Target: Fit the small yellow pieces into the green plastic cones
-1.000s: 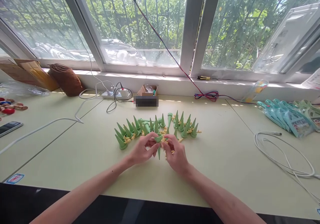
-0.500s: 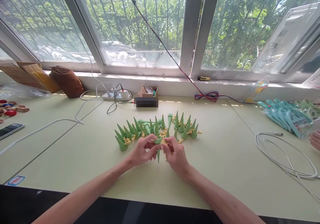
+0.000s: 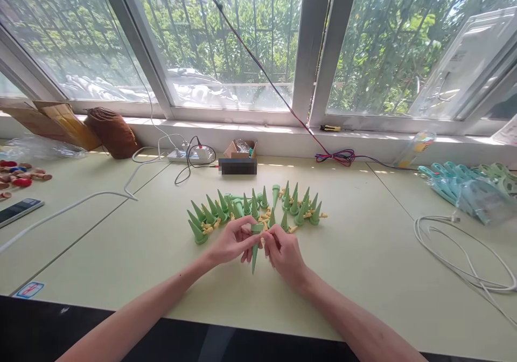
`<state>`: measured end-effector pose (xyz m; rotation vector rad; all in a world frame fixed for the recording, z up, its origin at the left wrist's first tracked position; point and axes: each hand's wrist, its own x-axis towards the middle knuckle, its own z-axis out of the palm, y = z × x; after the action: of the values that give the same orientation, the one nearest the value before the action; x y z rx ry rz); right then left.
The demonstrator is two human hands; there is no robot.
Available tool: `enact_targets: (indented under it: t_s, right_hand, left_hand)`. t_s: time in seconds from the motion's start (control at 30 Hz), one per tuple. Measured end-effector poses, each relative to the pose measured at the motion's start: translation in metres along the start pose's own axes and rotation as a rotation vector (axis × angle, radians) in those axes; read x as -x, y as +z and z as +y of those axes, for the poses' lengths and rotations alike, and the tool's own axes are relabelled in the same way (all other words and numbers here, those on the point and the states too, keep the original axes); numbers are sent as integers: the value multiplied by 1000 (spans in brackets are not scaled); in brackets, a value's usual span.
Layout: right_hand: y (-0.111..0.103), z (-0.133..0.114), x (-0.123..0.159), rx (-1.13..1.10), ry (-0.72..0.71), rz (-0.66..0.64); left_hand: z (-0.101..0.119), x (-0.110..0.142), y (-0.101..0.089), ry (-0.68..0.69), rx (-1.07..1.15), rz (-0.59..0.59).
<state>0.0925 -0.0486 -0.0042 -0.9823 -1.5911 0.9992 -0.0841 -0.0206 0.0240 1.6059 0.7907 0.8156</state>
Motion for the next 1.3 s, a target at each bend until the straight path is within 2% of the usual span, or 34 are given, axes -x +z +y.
enact_targets:
  t_s: [0.17, 0.33, 0.57, 0.87, 1.0, 1.17, 1.3]
  right_hand:
    - [0, -1, 0, 12, 0, -10]
    - [0, 0, 0, 11, 0, -19]
    - [0, 1, -2, 56, -40, 40]
    - [-1, 3, -2, 142, -90, 62]
    - [-1, 5, -2, 153, -91, 63]
    - [-2, 6, -3, 189, -99, 68]
    - [-3, 5, -3, 205, -107, 81]
  left_hand:
    - [4, -4, -8, -101, 114, -85]
    - [6, -5, -12, -164, 109, -92]
    - [5, -6, -13, -106, 110, -15]
    - [-2, -6, -13, -67, 113, -45]
    - [-7, -6, -10, -44, 122, -22]
    - [-12, -4, -4, 1, 38, 58]
    - [-12, -1, 0, 43, -116, 98]
